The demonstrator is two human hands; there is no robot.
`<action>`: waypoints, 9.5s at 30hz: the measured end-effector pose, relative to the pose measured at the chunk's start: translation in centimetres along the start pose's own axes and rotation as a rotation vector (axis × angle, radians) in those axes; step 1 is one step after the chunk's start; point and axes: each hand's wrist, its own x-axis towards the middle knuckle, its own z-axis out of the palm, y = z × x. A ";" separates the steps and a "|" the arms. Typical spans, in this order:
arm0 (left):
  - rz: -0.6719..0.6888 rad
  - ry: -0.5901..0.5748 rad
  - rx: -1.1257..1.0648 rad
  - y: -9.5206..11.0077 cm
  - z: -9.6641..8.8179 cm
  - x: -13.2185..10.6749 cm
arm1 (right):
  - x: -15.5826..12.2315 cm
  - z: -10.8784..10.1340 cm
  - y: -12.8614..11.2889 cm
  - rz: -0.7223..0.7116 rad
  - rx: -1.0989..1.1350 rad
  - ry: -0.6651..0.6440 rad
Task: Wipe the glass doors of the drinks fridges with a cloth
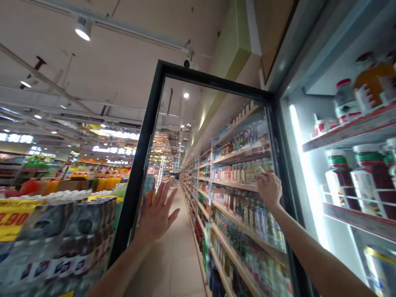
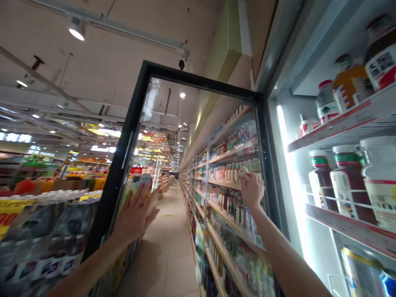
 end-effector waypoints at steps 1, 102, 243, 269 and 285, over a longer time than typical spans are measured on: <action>-0.006 -0.009 -0.004 0.0 0.0 0.0 | -0.2 0.3 0.3 -0.061 -0.014 0.023; -0.041 -0.033 -0.138 7.1 -0.9 -6.5 | -22.7 -6.2 4.3 -0.122 -0.266 -0.182; 0.003 -0.027 -0.070 6.9 -1.8 -6.5 | -26.7 -5.0 -2.9 -1.235 0.108 -0.651; -0.014 0.009 -0.176 14.4 -1.2 -5.0 | -21.6 -1.4 -6.3 -0.712 0.223 -0.555; 0.557 -0.139 -0.164 11.2 -2.5 -1.9 | -17.9 -0.8 -2.9 -0.598 0.013 -0.214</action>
